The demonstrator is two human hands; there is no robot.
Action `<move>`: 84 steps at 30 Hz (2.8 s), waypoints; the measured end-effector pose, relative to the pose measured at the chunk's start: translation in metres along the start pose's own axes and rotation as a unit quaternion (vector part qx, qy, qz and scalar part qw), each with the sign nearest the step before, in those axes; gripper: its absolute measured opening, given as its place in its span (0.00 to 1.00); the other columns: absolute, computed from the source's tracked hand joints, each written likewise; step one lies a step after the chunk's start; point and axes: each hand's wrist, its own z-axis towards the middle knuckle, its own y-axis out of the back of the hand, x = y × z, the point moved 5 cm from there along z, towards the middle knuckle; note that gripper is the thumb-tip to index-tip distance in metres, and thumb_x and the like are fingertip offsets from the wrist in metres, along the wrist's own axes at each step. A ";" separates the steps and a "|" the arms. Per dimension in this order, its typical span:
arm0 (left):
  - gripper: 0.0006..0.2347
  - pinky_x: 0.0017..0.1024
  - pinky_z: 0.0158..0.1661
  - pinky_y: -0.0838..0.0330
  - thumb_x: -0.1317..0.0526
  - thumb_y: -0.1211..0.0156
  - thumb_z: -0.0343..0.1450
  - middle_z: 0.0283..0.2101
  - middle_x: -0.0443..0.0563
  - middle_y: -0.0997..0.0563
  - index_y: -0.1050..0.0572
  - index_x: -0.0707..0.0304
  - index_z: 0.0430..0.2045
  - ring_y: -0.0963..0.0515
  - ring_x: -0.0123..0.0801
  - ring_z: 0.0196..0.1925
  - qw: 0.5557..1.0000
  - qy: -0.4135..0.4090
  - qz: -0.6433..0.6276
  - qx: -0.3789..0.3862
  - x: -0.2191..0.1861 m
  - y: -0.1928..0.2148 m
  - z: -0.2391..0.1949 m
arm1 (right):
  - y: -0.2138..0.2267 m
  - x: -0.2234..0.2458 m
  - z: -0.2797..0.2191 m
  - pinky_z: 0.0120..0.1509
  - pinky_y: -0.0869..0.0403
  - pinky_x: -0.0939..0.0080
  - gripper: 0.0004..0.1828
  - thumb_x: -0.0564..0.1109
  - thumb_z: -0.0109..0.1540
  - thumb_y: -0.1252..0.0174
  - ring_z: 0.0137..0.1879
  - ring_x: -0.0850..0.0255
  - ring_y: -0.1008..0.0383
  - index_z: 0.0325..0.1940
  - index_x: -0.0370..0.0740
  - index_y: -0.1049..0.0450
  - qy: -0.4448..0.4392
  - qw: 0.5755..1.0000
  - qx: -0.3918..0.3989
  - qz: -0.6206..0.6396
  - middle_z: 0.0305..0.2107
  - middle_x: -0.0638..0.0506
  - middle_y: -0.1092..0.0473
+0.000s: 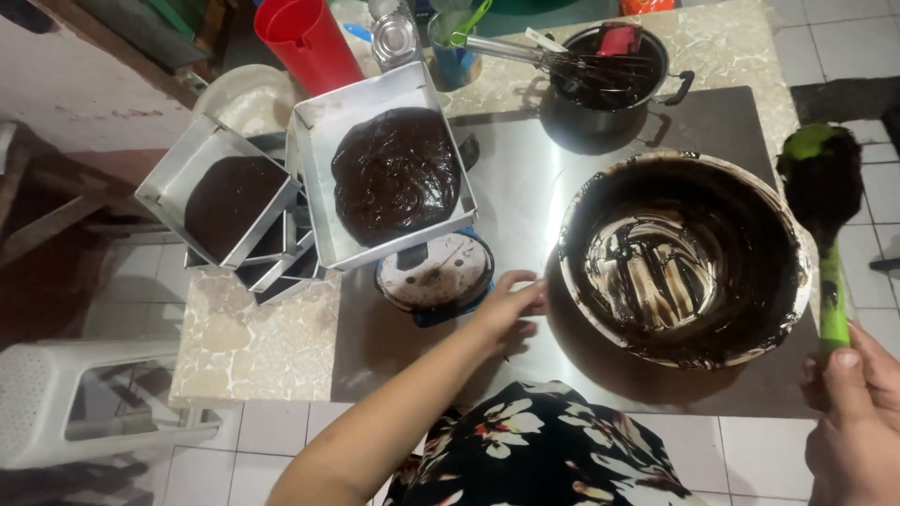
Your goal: Pouring chocolate batter into baking pans and scraping the bowl with a spatula to ensure all batter is used.
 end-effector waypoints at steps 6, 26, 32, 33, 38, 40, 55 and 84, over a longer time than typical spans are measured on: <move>0.23 0.30 0.43 0.27 0.51 0.40 0.71 0.48 0.55 0.25 0.28 0.48 0.63 0.24 0.38 0.45 0.998 -0.001 0.035 -0.061 0.025 0.064 -0.004 | 0.010 -0.030 0.009 0.48 0.29 0.74 0.22 0.48 0.75 0.42 0.39 0.70 0.31 0.74 0.45 0.27 -0.032 0.996 -0.073 0.034 0.42 0.53 0.27; 0.13 0.21 0.30 0.28 0.57 0.41 0.76 0.46 0.53 0.19 0.26 0.64 0.50 0.22 0.30 0.35 0.992 -0.001 -0.095 -0.084 0.066 0.095 0.019 | 0.000 -0.021 0.006 0.54 0.22 0.63 0.32 0.62 0.74 0.42 0.45 0.62 0.28 0.73 0.38 0.30 -0.048 0.995 -0.071 0.051 0.58 0.47 0.28; 0.13 0.28 0.32 0.34 0.51 0.43 0.76 0.40 0.49 0.20 0.25 0.57 0.49 0.30 0.24 0.22 0.995 0.040 -0.044 -0.084 0.061 0.092 -0.002 | -0.010 -0.010 0.006 0.53 0.24 0.66 0.27 0.58 0.77 0.44 0.45 0.64 0.28 0.75 0.39 0.29 -0.050 0.997 -0.057 0.033 0.50 0.48 0.27; 0.13 0.27 0.33 0.32 0.52 0.43 0.76 0.45 0.49 0.18 0.26 0.57 0.50 0.27 0.25 0.25 0.994 0.034 -0.051 -0.092 0.064 0.096 0.002 | -0.013 -0.007 0.006 0.51 0.26 0.66 0.24 0.53 0.79 0.45 0.45 0.64 0.29 0.76 0.39 0.29 -0.053 0.997 -0.046 0.015 0.47 0.48 0.28; 0.12 0.24 0.41 0.22 0.56 0.41 0.76 0.50 0.50 0.17 0.25 0.59 0.50 0.18 0.34 0.46 0.990 0.011 -0.092 -0.103 0.085 0.113 0.022 | -0.024 0.008 0.002 0.48 0.31 0.66 0.23 0.51 0.80 0.45 0.43 0.64 0.32 0.77 0.39 0.29 -0.061 0.997 -0.036 -0.006 0.42 0.48 0.29; 0.12 0.26 0.43 0.20 0.56 0.41 0.76 0.49 0.50 0.17 0.25 0.59 0.50 0.17 0.35 0.47 0.990 0.007 -0.096 -0.103 0.087 0.116 0.019 | -0.024 0.002 0.005 0.50 0.28 0.65 0.24 0.51 0.81 0.45 0.44 0.63 0.30 0.78 0.37 0.29 -0.050 0.998 -0.027 -0.009 0.44 0.47 0.28; 0.09 0.36 0.45 0.21 0.75 0.46 0.69 0.40 0.53 0.17 0.24 0.58 0.30 0.17 0.42 0.44 0.970 -0.020 -0.173 -0.171 0.114 0.162 0.016 | -0.025 -0.008 0.021 0.50 0.27 0.69 0.23 0.51 0.80 0.45 0.43 0.65 0.30 0.78 0.40 0.29 -0.032 0.999 -0.004 0.007 0.47 0.49 0.28; 0.09 0.37 0.50 0.20 0.73 0.54 0.75 0.44 0.59 0.18 0.27 0.67 0.45 0.16 0.45 0.46 0.956 -0.039 -0.225 -0.183 0.099 0.171 -0.005 | -0.037 0.018 0.003 0.54 0.28 0.68 0.23 0.48 0.80 0.44 0.44 0.67 0.32 0.78 0.41 0.30 -0.065 0.997 -0.025 -0.042 0.44 0.52 0.29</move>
